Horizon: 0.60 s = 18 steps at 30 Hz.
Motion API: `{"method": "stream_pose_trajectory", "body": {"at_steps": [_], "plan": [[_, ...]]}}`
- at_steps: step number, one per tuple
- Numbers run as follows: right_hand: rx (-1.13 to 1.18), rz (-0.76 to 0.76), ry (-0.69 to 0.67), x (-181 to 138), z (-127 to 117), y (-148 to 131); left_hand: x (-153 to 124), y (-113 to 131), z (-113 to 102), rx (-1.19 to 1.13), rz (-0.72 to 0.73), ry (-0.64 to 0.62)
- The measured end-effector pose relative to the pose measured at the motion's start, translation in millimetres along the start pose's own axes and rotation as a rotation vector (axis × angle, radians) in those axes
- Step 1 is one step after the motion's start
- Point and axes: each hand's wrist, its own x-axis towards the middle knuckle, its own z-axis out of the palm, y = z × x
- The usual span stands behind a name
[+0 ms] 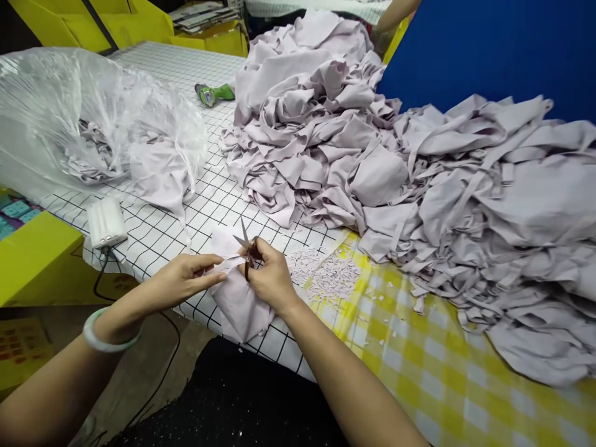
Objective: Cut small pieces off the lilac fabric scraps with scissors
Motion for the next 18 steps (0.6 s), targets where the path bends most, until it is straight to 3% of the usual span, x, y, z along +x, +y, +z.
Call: {"method": "stream_pose_trajectory", "body": {"at_steps": [2,5,11,14,18], "plan": [[-0.021,-0.039,-0.012,-2.0,-1.1,-5.5,5.7,-0.8,7.4,0.068,0.14,0.026],[-0.055,-0.064,-0.011,-4.6,-1.1,-8.7,7.2,7.8,8.7,0.081,0.304,0.199],[-0.142,-0.111,-0.048,-7.2,-4.1,-14.3,-0.3,23.9,8.2,-0.437,0.121,-0.078],[-0.235,-0.139,0.034,-9.4,-5.7,-12.5,-4.8,27.9,8.6,-0.51,0.097,-0.13],[-0.063,0.008,0.167,-17.8,8.5,1.5,-7.7,37.6,13.2,-0.304,0.308,0.092]]}}
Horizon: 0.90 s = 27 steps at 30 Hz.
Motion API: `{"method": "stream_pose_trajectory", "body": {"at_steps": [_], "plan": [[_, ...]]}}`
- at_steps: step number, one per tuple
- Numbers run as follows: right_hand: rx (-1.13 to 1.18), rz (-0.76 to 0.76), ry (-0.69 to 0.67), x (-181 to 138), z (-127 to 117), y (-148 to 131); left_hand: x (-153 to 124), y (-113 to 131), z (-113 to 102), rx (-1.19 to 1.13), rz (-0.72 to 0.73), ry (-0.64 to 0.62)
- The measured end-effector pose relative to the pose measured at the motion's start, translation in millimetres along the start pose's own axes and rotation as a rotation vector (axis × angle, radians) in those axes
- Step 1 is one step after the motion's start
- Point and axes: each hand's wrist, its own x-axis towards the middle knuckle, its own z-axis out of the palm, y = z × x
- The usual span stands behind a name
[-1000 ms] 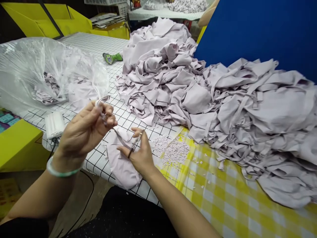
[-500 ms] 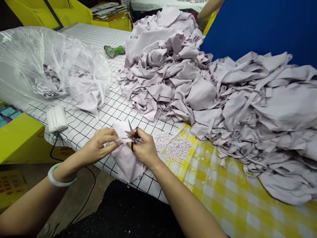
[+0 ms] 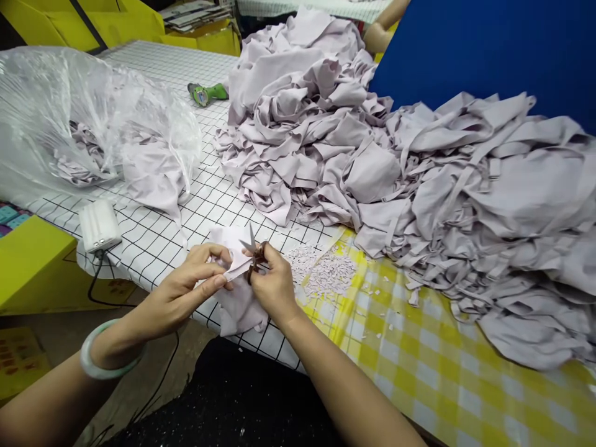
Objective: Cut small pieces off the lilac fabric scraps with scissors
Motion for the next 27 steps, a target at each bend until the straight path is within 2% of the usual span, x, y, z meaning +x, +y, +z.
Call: {"method": "stream_pose_trajectory", "body": {"at_steps": [2,5,7,9,12,15,18,27], "plan": [[0.143,0.103,-0.027,-8.6,12.9,6.8,2.8,0.3,9.3,0.0,0.101,0.089],[0.219,0.173,-0.089,-20.1,23.0,10.4,9.0,-7.5,27.5,-0.282,0.058,0.217],[0.238,0.202,-0.156,-24.8,14.6,7.1,12.2,-15.1,38.1,-0.475,-0.033,0.306],[0.135,0.158,-0.195,-27.2,-5.9,0.1,13.6,-20.9,44.8,-0.515,-0.062,0.333],[-0.279,-0.041,-0.209,-29.5,-43.2,-12.9,13.0,-22.4,49.1,-0.359,0.006,0.281],[-0.603,-0.194,-0.263,-32.3,-67.1,-22.2,12.8,-18.6,51.6,-0.25,0.062,0.217],[-0.671,-0.257,-0.285,-34.6,-74.5,-25.2,14.4,-15.8,55.2,-0.212,0.1,0.167],[-0.647,-0.278,-0.318,-34.7,-81.2,-26.1,18.1,-16.4,60.9,-0.215,0.113,0.054]]}}
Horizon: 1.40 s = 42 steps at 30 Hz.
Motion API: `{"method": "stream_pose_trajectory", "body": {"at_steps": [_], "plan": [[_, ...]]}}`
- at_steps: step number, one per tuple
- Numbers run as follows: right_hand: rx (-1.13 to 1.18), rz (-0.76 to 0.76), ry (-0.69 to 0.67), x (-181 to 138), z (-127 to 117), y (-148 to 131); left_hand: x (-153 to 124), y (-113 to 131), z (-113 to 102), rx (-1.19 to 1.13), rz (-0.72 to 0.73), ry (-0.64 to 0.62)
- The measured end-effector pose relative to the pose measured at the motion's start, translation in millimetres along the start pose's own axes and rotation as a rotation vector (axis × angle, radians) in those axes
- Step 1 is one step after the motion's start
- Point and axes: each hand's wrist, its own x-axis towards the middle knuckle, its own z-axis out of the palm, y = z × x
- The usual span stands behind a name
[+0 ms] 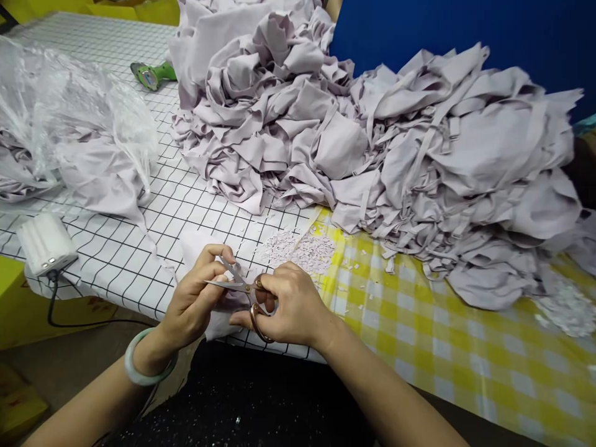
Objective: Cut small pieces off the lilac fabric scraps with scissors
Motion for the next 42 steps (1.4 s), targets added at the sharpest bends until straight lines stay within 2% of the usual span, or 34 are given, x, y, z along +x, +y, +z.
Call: {"method": "stream_pose_trajectory", "body": {"at_steps": [6,18,23,29,31,33,35,37,38,40,42], "plan": [[-0.017,0.019,-0.024,-2.9,0.5,4.3,0.6,0.0,1.2,-0.01,0.024,-0.045],[-0.002,0.035,0.066,-15.3,0.8,12.4,7.8,-2.0,10.7,0.009,0.073,-0.092],[0.007,0.131,0.102,-32.7,1.0,21.3,16.2,-7.1,21.4,0.01,0.065,-0.182],[0.057,0.319,0.159,-55.6,-1.8,31.1,24.0,-9.8,37.1,0.035,0.071,-0.251],[0.092,0.414,0.233,-61.3,-6.3,33.3,21.6,-6.8,27.2,0.081,0.064,-0.269],[0.127,0.464,0.294,-61.7,-8.8,32.5,13.5,-5.3,5.0,0.215,0.042,-0.215],[0.168,0.428,0.268,-54.4,-3.0,27.1,-2.3,-8.8,-24.4,0.482,-0.003,-0.005],[0.209,0.337,0.155,-39.6,15.6,17.0,-25.8,-18.7,-51.8,0.772,-0.073,0.191],[0.223,0.285,0.089,-30.6,29.3,10.7,-39.2,-25.8,-62.1,0.87,-0.11,0.206],[0.238,0.188,-0.003,-12.5,60.4,-2.1,-65.1,-41.2,-73.1,0.936,-0.157,0.078],[0.246,0.134,-0.012,2.9,86.0,-11.6,-81.3,-52.9,-72.3,0.89,-0.137,-0.035]]}}
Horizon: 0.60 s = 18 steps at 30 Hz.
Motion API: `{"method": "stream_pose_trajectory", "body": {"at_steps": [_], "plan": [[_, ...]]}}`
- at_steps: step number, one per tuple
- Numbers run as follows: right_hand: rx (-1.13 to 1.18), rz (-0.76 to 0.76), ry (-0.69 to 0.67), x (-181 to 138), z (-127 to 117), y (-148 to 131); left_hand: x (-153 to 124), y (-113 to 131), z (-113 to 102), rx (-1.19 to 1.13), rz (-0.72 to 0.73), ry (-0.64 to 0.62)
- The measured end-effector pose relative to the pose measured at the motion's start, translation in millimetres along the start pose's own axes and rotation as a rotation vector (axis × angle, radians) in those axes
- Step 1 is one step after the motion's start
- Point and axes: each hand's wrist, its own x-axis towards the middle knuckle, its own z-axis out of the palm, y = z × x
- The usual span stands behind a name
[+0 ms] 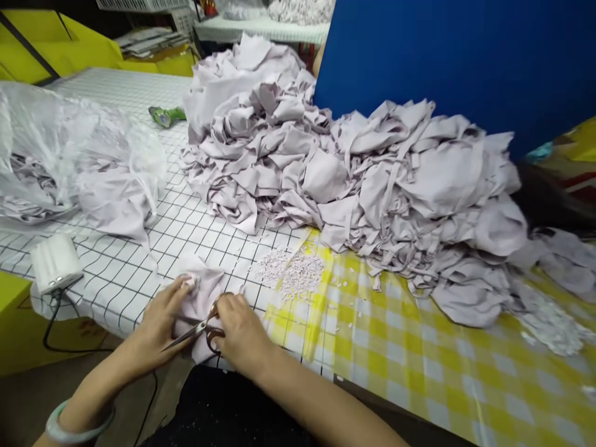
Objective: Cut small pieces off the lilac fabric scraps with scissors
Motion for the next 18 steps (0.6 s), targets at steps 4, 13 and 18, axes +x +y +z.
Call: {"method": "stream_pose_trajectory", "body": {"at_steps": [4,13,18], "plan": [[0.041,-0.05,0.111,20.5,0.4,-8.3,24.8,24.1,1.0,-0.206,0.117,0.052],[0.113,-0.14,0.819,108.7,-246.8,-65.5,306.0,193.1,-67.7,-0.702,0.386,0.372],[-0.631,0.279,0.979,110.3,-314.5,-31.1,334.0,194.1,3.0,-0.589,0.199,0.416]]}}
